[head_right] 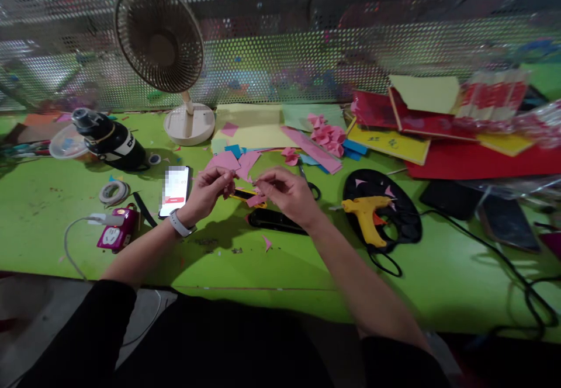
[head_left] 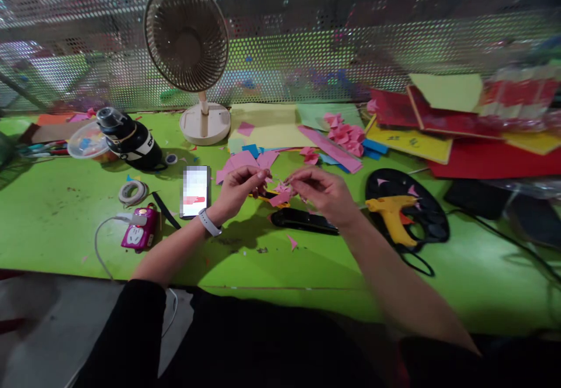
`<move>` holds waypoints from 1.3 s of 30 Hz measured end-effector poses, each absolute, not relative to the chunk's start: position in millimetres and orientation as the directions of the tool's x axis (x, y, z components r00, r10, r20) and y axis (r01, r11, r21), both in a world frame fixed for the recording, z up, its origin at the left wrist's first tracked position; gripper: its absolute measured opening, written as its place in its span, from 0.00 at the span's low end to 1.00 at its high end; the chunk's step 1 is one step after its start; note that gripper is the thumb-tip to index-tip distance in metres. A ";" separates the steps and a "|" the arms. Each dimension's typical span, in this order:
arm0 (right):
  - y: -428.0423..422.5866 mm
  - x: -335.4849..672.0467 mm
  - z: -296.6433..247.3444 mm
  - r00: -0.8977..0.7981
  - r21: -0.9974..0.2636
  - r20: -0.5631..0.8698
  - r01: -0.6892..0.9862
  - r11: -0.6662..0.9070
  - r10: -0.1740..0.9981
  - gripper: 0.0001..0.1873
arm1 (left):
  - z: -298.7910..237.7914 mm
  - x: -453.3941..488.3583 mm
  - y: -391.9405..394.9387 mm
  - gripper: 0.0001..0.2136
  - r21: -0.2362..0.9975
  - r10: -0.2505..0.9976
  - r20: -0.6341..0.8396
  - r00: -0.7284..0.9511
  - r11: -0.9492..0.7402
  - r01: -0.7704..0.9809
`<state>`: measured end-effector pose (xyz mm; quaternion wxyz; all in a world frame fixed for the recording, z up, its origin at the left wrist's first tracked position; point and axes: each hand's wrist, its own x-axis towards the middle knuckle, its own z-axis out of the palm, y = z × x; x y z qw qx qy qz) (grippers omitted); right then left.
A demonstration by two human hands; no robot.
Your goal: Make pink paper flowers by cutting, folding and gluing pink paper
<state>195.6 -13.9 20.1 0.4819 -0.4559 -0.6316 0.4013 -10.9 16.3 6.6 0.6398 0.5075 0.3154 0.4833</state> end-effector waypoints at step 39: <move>-17.2 186.1 6.1 0.115 -0.942 0.296 0.202 0.269 0.948 0.12 | -2.1 -3.4 7.6 0.15 0.982 0.928 0.018 0.373 0.053 -0.179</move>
